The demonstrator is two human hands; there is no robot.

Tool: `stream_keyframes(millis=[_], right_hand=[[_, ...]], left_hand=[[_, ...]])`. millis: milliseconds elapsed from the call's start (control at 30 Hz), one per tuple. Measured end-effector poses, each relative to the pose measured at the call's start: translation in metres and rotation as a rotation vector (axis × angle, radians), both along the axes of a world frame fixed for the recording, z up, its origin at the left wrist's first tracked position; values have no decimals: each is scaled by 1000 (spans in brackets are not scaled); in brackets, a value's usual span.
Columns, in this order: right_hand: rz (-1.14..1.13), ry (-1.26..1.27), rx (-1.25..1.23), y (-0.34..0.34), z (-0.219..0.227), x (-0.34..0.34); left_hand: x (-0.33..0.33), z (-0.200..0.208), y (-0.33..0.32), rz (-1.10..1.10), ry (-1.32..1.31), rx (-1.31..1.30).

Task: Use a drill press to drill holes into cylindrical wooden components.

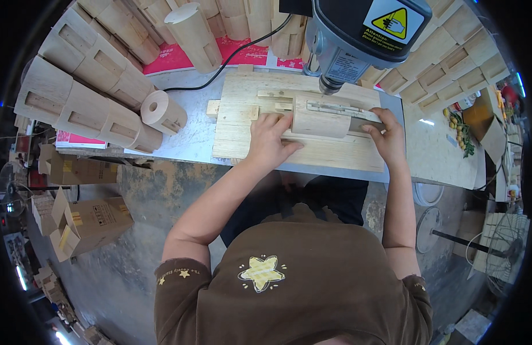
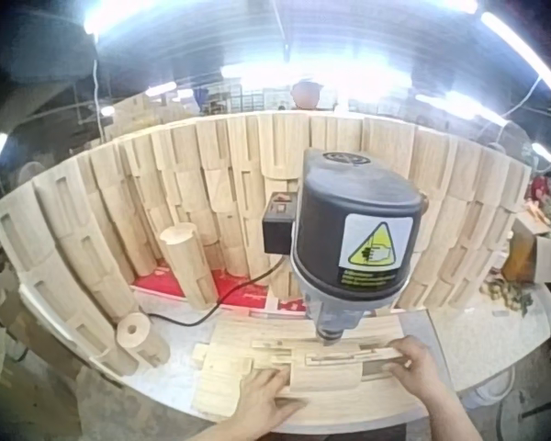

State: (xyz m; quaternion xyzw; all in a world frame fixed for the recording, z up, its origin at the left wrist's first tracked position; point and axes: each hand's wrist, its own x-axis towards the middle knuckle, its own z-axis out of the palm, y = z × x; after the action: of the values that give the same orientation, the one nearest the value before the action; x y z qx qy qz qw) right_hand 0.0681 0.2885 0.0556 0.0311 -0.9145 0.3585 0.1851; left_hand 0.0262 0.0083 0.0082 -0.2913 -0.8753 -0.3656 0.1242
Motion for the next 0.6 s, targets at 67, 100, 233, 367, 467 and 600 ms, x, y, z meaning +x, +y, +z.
stream_keyframes(millis=[67,100,233,367,467,600], right_hand=[[-3,20,8,-1,-4,-12],[-6,38,15,-3,-5,-16],[-13,28,33,-22,-6,-21],[19,25,105,-28,-6,-24],[52,23,72,-30,1,-20],[82,68,-17,-21,16,-19]], left_hand=[[-10,-5,3,37,-12,6],[-15,-7,3,58,7,8],[-24,-9,-10,73,25,-2],[-31,-15,-24,39,20,-8],[-32,-14,-23,19,20,7],[-32,-16,-24,7,50,4]])
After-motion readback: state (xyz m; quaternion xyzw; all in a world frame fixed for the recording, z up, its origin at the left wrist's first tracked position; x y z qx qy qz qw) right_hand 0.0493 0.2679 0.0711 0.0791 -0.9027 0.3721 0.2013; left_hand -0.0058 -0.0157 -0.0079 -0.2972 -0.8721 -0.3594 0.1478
